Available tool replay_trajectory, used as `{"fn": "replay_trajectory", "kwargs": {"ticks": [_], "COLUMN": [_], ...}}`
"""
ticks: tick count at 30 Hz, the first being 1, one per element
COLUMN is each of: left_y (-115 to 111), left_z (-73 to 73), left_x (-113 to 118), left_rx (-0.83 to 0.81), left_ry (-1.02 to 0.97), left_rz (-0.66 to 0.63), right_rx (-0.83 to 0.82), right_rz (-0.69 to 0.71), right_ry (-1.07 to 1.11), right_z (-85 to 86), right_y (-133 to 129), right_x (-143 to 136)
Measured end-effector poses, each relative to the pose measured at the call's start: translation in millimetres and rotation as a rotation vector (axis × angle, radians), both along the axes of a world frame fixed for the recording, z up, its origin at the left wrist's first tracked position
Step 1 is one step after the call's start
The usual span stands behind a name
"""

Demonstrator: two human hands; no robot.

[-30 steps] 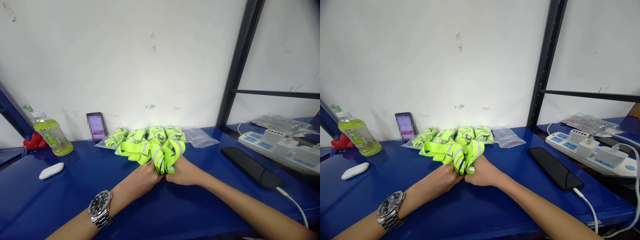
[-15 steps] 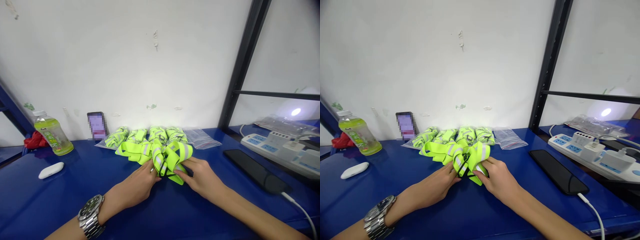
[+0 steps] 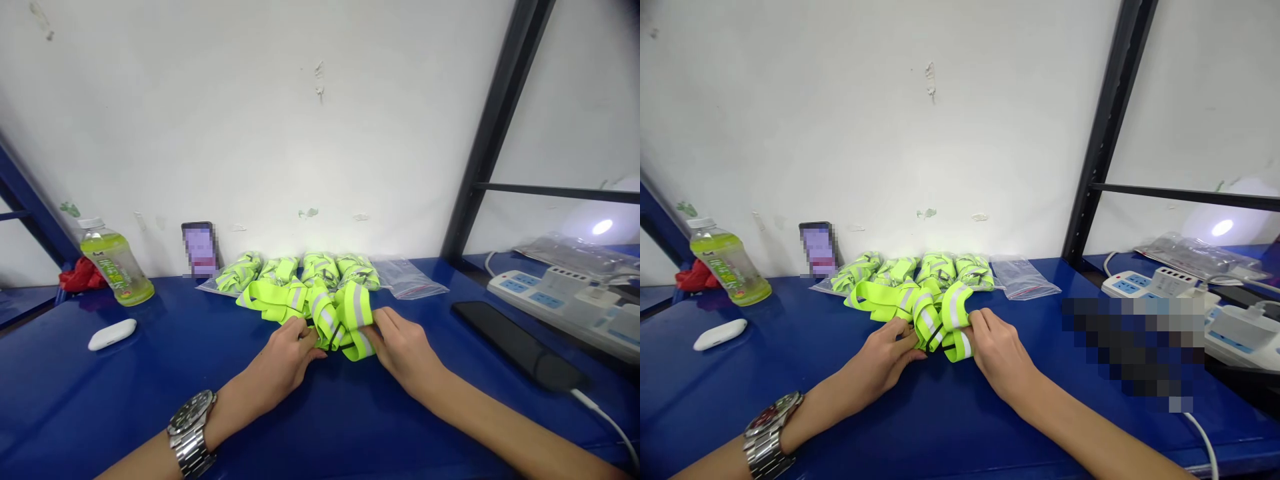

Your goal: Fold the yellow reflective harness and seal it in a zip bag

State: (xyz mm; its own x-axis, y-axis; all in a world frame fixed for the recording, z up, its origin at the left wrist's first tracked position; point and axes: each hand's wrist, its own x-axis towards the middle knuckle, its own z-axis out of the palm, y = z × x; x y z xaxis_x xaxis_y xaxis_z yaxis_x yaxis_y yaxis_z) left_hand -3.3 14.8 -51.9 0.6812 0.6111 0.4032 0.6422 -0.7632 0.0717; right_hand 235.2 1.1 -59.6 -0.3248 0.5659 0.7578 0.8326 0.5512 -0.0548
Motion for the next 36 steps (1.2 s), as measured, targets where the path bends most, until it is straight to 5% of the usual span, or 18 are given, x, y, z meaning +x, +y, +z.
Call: {"fn": "replay_trajectory", "kwargs": {"ticks": [14, 22, 27, 36], "left_y": [-7.2, -7.8, -15.3, -22.7], "left_z": [12.3, 13.8, 25.9, 27.2], "left_x": [-1.3, -6.6, -1.9, 8.6], "left_rx": [0.041, 0.073, 0.264, 0.420], "left_ry": [0.134, 0.191, 0.461, 0.546], "left_rz": [-0.064, -0.056, -0.127, -0.101], "right_rx": [-0.656, -0.467, -0.431, -0.217], "right_rz": [0.357, 0.459, 0.445, 0.359], "right_ry": [0.435, 0.081, -0.224, -0.479], "right_z": [14.6, 19.0, 22.3, 16.6], "right_y": [32.4, 11.4, -10.5, 4.4], "right_x": [-10.5, -3.1, -4.7, -16.5]}}
